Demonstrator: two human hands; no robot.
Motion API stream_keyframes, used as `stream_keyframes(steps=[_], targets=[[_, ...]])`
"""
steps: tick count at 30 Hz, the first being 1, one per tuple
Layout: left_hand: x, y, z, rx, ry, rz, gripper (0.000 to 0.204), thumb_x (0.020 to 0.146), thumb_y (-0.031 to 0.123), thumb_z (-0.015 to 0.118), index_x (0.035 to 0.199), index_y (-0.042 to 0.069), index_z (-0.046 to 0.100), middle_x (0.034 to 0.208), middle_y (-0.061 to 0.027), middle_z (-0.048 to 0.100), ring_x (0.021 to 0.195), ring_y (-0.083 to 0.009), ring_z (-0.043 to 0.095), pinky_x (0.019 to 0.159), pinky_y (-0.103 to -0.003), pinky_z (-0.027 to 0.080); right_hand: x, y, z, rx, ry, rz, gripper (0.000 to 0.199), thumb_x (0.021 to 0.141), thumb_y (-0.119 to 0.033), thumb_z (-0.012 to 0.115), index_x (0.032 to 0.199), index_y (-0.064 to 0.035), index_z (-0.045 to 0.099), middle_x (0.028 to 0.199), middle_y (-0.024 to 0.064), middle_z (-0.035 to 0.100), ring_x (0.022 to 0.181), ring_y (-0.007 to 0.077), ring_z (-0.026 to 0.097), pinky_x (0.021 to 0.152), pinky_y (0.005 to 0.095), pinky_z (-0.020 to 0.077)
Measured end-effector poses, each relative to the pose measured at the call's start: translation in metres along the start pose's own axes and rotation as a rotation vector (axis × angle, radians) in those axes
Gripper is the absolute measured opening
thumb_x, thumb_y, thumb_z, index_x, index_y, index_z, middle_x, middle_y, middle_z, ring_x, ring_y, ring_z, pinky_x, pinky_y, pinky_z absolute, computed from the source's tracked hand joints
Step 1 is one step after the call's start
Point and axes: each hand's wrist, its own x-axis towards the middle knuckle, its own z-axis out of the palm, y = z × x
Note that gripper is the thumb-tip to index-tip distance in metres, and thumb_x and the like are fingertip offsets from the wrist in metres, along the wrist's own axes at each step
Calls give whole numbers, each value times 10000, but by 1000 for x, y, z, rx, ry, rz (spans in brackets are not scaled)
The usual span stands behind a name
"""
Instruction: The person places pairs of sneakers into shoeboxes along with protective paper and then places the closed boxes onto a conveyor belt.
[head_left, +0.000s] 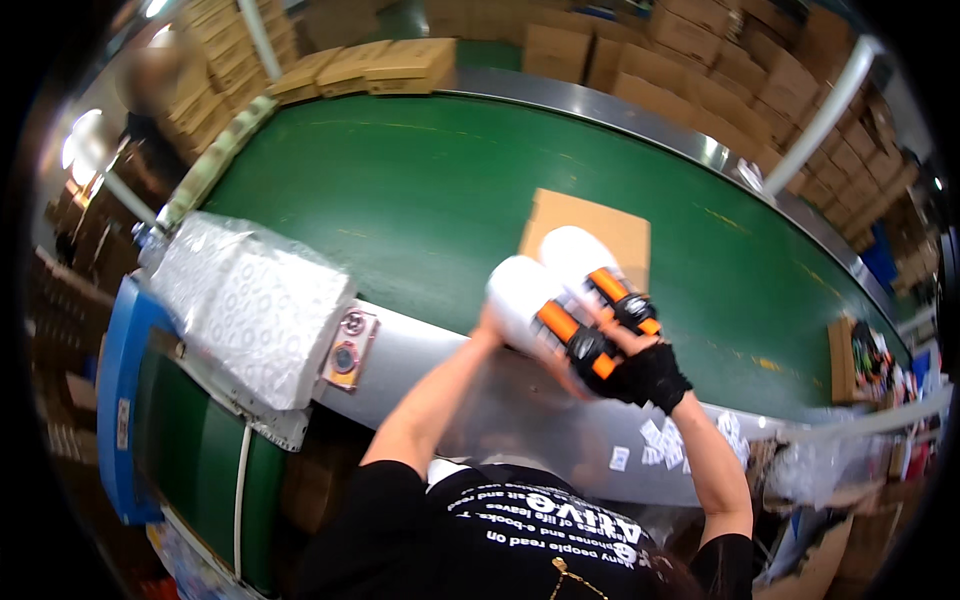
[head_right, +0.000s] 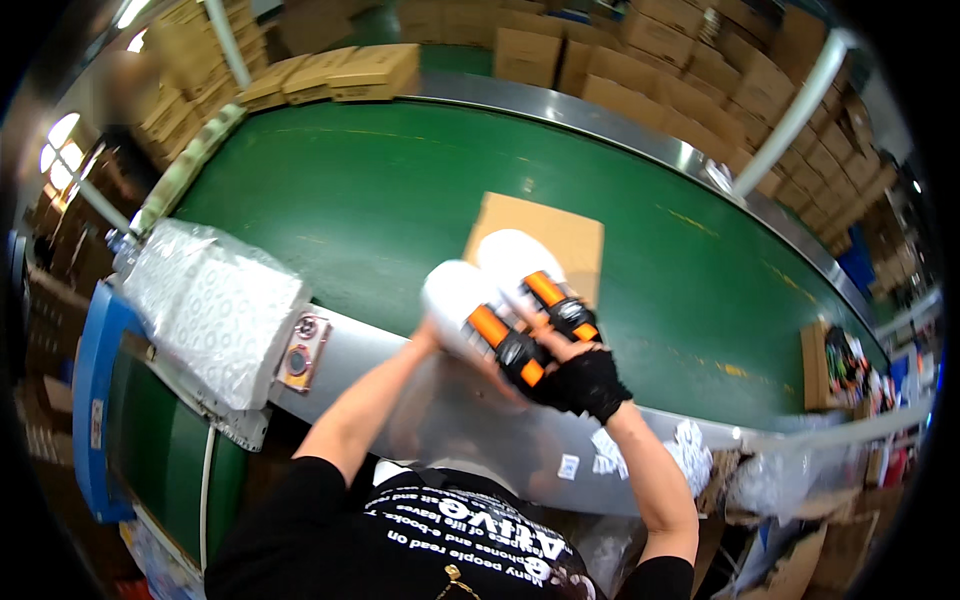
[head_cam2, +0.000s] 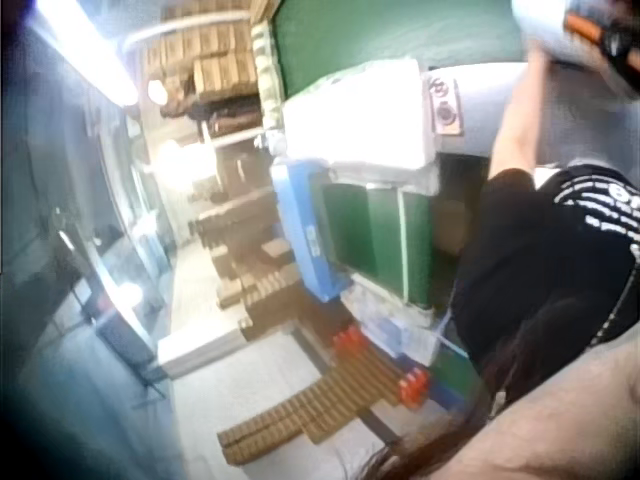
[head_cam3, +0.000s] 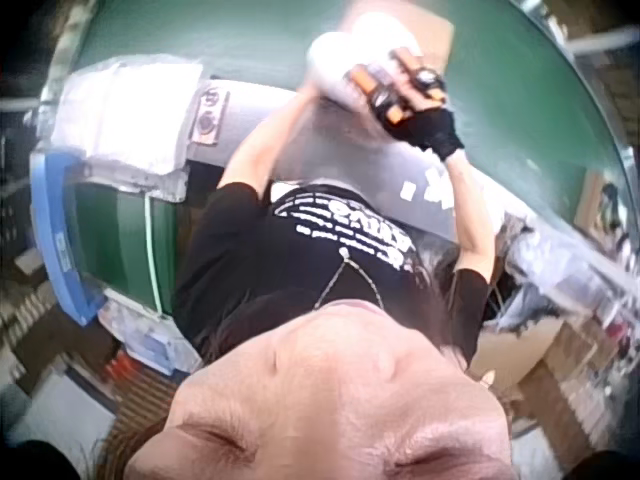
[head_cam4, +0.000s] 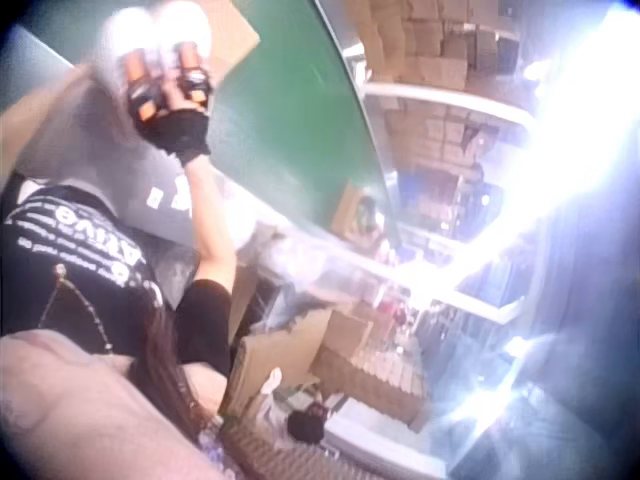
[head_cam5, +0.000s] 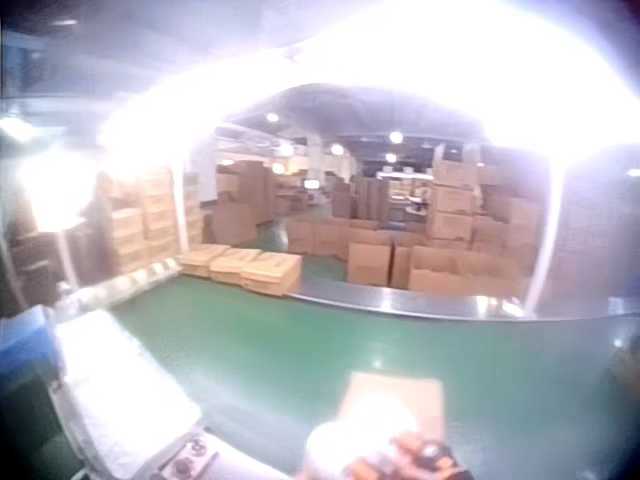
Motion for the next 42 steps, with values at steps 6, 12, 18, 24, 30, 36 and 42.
stream_keyframes(steps=[6,12,18,24,30,36,42], targets=[[64,33,-36,201,-158,-551,495,789,393,511,970,-68,498,775,-225,596,651,-318,596,544,-392,478,-88,3,41,-111,-132,-274,253,659,-235,617,906,-188,586,730,75,576,537,224,568,480,311,450],[112,174,-15,-152,-326,-733,437,721,313,595,962,-38,496,719,-126,599,566,-153,578,468,-288,462,-68,31,48,182,-15,-57,323,684,-242,596,980,-121,555,898,164,550,680,318,577,575,389,475],[104,232,85,169,-149,-44,702,656,505,640,980,-97,479,670,-150,585,600,-216,591,559,-300,476,-48,83,54,-10,456,420,663,662,-254,648,1220,-116,318,1022,205,538,849,334,568,693,394,464],[117,246,60,280,-298,-475,811,675,584,569,1186,-25,411,918,-191,516,858,-323,545,742,-382,444,-77,119,39,437,831,512,436,762,-288,617,1076,-32,456,874,132,585,753,260,564,692,356,452],[44,90,-42,532,-329,-514,432,712,271,582,1115,120,542,635,-184,562,633,-282,556,617,-383,453,-152,189,77,1007,627,951,478,792,-503,503,706,-35,557,504,30,488,399,121,439,387,240,341],[15,70,-76,398,-165,-466,405,775,326,548,1051,30,563,790,-204,560,748,-312,552,683,-389,432,-42,46,28,536,396,452,293,770,-252,604,975,-52,548,744,26,556,685,88,499,611,219,388],[-5,30,-196,581,204,-342,378,822,317,503,1025,4,560,890,-189,532,829,-290,522,741,-337,416,61,20,87,180,-28,273,665,754,-284,595,1282,-35,276,1313,215,283,1217,338,273,1001,367,226]])
